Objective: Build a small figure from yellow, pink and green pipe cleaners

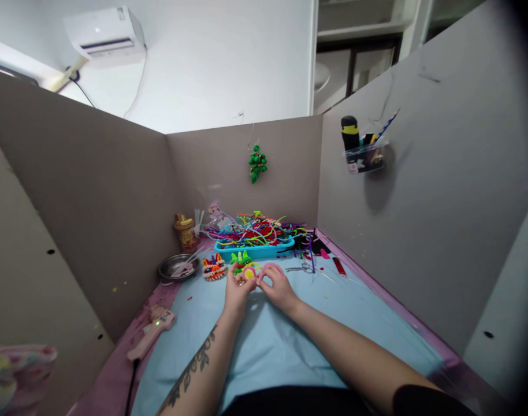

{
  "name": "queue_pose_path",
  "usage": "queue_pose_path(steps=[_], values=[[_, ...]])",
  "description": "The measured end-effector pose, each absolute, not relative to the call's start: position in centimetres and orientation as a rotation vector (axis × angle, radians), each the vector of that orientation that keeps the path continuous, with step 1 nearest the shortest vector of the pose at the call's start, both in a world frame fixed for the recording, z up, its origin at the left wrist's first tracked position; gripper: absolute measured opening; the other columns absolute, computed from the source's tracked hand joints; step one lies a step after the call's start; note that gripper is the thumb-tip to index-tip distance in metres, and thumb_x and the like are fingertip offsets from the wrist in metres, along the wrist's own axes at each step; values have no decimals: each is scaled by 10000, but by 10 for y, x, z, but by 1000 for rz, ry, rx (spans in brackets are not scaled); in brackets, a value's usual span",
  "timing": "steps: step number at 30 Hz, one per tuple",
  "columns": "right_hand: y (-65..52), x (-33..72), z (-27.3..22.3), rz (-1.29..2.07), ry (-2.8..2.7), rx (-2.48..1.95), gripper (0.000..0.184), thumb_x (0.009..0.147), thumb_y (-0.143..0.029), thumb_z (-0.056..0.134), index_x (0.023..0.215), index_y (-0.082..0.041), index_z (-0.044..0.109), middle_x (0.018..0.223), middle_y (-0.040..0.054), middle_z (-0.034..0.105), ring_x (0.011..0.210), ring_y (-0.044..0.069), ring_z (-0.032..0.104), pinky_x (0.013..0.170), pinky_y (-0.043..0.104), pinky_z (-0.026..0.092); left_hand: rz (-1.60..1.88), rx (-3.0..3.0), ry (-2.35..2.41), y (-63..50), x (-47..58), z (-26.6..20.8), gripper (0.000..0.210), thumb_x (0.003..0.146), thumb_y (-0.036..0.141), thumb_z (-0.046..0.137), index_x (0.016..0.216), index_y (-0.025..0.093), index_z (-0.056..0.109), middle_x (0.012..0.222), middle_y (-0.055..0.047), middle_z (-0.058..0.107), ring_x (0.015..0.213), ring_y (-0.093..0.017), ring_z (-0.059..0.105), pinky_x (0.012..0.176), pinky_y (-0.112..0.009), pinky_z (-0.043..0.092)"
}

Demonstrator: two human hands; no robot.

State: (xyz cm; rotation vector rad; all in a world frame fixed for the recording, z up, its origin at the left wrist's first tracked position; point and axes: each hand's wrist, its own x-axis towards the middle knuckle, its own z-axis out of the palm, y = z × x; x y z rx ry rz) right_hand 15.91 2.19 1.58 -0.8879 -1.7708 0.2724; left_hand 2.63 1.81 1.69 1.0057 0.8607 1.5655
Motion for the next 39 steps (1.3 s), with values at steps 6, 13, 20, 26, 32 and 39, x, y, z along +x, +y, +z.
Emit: queue_pose_path(steps=[6, 13, 20, 26, 32, 39], values=[[20, 158, 14, 170, -1756, -903, 58, 787, -187, 537, 808, -206, 588, 842, 53, 556, 860, 208, 490, 787, 356, 399, 1528, 1002, 840, 17, 28, 16, 867, 555, 238, 765, 1285, 215, 298, 782, 1, 602, 683, -133, 605, 641, -254, 481], [21, 158, 14, 267, -1700, -904, 62, 755, -161, 551, 725, -205, 584, 839, 36, 533, 863, 189, 489, 817, 346, 395, 1512, 1065, 869, 17, 27, 16, 917, 534, 256, 773, 1308, 209, 282, 779, -11, 618, 631, -131, 590, 546, -215, 444], [29, 162, 14, 484, -1661, -931, 75, 686, -187, 616, 618, -181, 584, 930, 36, 461, 959, 182, 479, 897, 337, 369, 1513, 1162, 778, 18, 29, 15, 917, 561, 213, 751, 1326, 204, 244, 673, 28, 574, 544, -105, 538, 496, -196, 397], [29, 167, 17, 510, -1625, -969, 50, 684, -235, 643, 661, -192, 635, 916, 34, 469, 949, 186, 492, 903, 347, 366, 1481, 1198, 825, 17, 27, 15, 903, 582, 229, 740, 1325, 189, 228, 668, 27, 575, 521, -99, 514, 470, -193, 381], [33, 169, 15, 610, -1610, -991, 104, 671, -238, 644, 597, -177, 604, 824, 18, 482, 854, 170, 520, 813, 310, 411, 1436, 1260, 741, 18, 26, 11, 888, 584, 209, 745, 1312, 191, 236, 698, 11, 593, 600, -125, 574, 585, -235, 443], [39, 178, 13, 646, -1589, -1013, 131, 650, -300, 672, 723, -194, 650, 860, 24, 492, 884, 182, 501, 803, 309, 409, 1340, 1275, 795, 18, 25, 12, 898, 568, 231, 750, 1304, 183, 237, 656, 35, 582, 541, -108, 549, 520, -209, 428]])
